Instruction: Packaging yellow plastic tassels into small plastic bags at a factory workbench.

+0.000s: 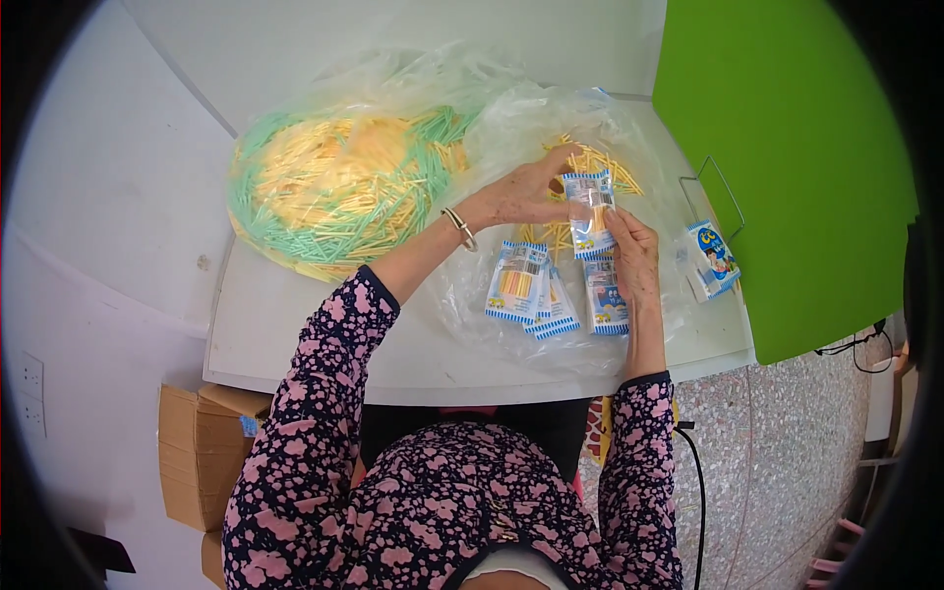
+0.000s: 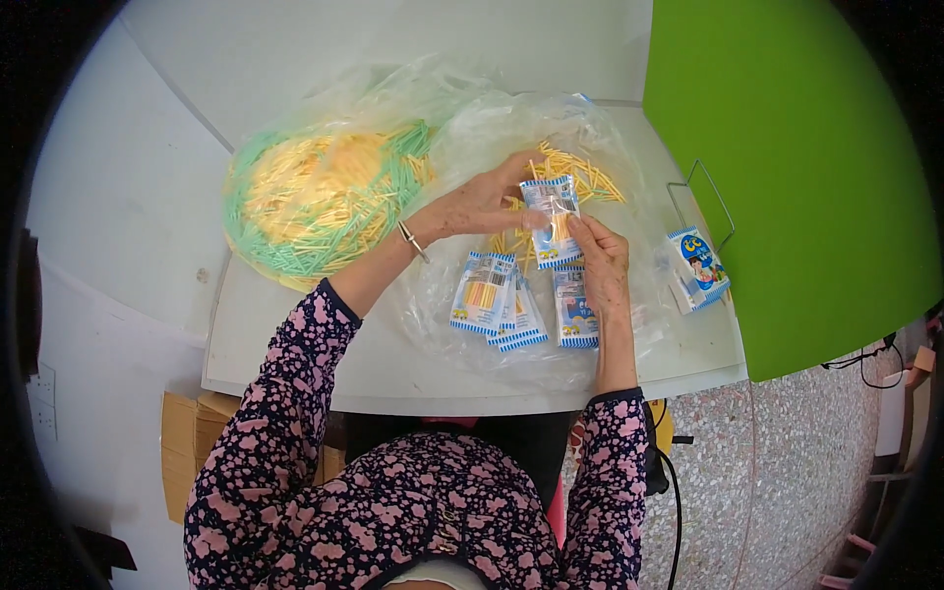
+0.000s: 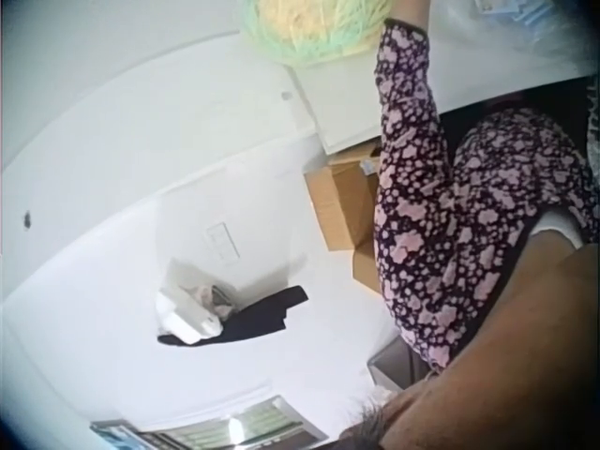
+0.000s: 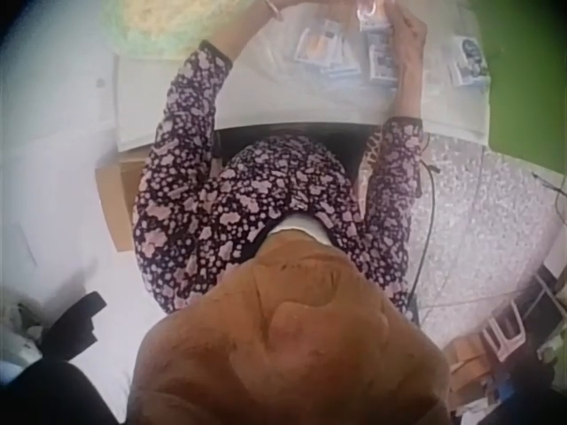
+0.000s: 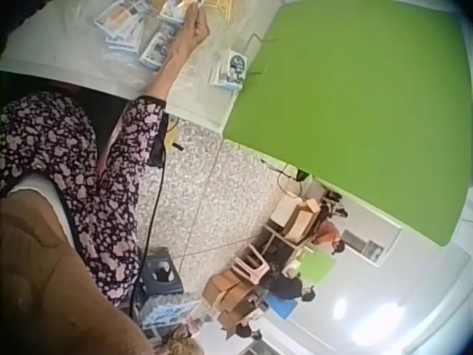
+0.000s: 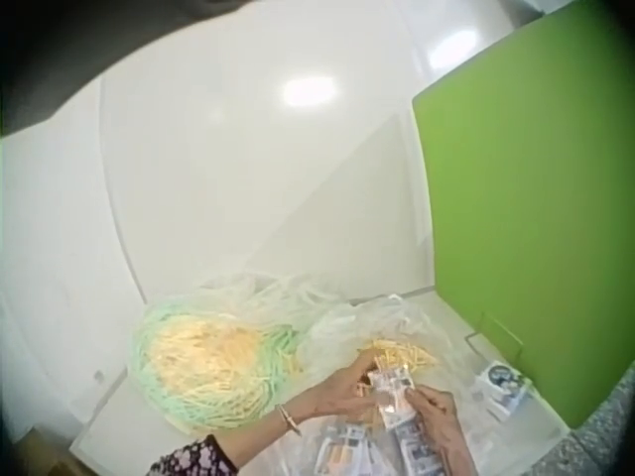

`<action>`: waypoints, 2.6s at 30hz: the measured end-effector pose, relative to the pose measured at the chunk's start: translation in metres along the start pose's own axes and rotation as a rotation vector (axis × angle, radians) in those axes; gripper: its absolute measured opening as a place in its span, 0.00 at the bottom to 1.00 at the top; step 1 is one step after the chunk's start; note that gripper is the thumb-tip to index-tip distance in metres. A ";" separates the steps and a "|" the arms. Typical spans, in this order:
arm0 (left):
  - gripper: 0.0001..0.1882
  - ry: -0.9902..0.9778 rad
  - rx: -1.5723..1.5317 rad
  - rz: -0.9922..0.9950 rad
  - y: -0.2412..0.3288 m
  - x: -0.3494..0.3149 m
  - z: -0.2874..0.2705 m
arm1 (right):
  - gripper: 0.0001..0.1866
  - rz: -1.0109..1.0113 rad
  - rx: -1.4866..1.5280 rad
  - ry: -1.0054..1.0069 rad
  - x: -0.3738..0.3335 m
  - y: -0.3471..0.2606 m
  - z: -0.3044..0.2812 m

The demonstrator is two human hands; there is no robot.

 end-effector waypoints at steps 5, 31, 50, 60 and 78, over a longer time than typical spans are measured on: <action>0.37 0.024 0.064 0.079 0.013 0.003 0.001 | 0.15 -0.049 0.036 0.032 -0.001 -0.004 0.003; 0.19 0.003 -0.478 0.090 0.028 -0.005 0.007 | 0.13 0.158 -0.059 -0.069 -0.019 0.000 0.017; 0.18 0.037 -0.418 0.092 0.031 -0.004 0.009 | 0.13 0.169 -0.158 -0.070 -0.027 0.000 0.018; 0.20 0.040 -0.387 0.010 0.029 -0.007 0.011 | 0.14 0.212 -0.221 -0.060 -0.029 0.005 0.011; 0.16 -0.075 -0.623 -0.138 0.017 -0.017 0.004 | 0.13 0.222 -0.188 -0.102 -0.033 -0.002 0.017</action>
Point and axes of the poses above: each hand's wrist, its own x-axis towards the middle knuckle, its own z-axis out of the palm, y = z × x, the point moved 8 cm from there along x, towards the middle knuckle, and after that the axes turned 12 degrees about x, right-handed, at the moved point
